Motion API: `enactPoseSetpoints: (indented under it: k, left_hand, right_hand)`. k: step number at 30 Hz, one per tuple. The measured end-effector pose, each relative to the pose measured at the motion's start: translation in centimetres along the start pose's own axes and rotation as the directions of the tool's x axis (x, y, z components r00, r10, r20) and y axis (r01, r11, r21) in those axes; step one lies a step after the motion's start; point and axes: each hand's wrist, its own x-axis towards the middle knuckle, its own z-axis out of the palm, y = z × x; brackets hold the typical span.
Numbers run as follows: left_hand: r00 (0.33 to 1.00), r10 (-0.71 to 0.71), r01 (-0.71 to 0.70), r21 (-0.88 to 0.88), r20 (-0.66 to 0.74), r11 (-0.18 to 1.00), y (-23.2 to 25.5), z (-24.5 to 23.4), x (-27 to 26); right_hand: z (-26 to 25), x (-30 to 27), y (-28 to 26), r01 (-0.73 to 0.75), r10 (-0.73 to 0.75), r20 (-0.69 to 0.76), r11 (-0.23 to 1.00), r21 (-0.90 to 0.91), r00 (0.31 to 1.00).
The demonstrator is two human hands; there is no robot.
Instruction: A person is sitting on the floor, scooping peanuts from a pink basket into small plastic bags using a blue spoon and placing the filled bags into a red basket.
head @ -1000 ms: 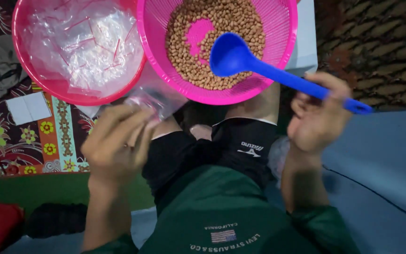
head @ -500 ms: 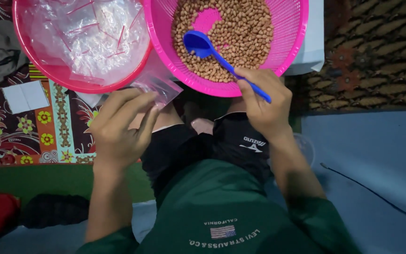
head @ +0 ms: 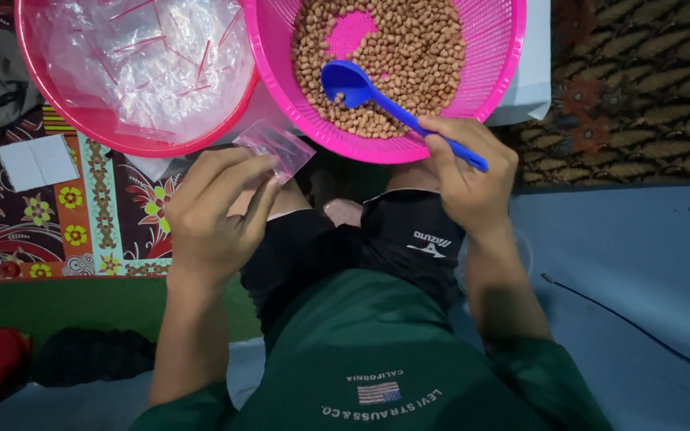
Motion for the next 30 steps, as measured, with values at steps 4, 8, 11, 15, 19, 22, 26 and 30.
enactPoseSetpoints:
  k: [4,8,11,15,19,22,26,30]
  left_hand:
    - [1.000,-0.010,0.010,0.013,-0.001,1.000,-0.2,0.0,-0.1]
    - [1.000,-0.025,0.025,0.001,-0.001,1.000,-0.2,-0.1,0.0]
    - [1.000,0.001,-0.001,0.012,-0.020,1.000,-0.1,0.0,0.7]
    - [0.997,0.056,-0.054,0.026,-0.057,0.998,0.0,0.2,1.8]
    - [0.995,0.079,-0.076,0.050,-0.065,0.996,0.2,0.7,2.6]
    - [0.993,0.097,-0.093,0.066,-0.062,0.993,0.2,0.9,3.0]
    - [0.994,0.090,-0.084,0.088,-0.063,0.993,0.2,1.1,2.8]
    - [0.996,0.073,-0.067,0.095,-0.059,0.993,0.0,1.2,2.7]
  right_hand:
    - [-0.4,-0.2,0.7,-0.036,0.036,-0.023,0.999,0.026,0.999]
    - [-0.5,-0.6,2.3,-0.086,0.092,-0.053,0.990,0.113,0.994]
    - [-0.5,-1.0,3.6,-0.163,0.193,-0.090,0.951,0.263,0.977]
    - [-0.5,-1.2,3.4,-0.196,0.240,-0.135,0.941,0.277,0.961]
    - [-0.7,-0.8,2.3,-0.042,0.046,-0.077,0.998,0.053,0.996]
    - [-0.8,-0.6,1.4,0.015,-0.015,-0.010,0.999,0.029,1.000]
    - [-1.0,-0.5,1.5,-0.044,0.044,-0.005,0.996,0.082,0.999]
    - [-1.1,-0.6,1.8,-0.074,0.077,-0.019,0.989,0.124,0.997]
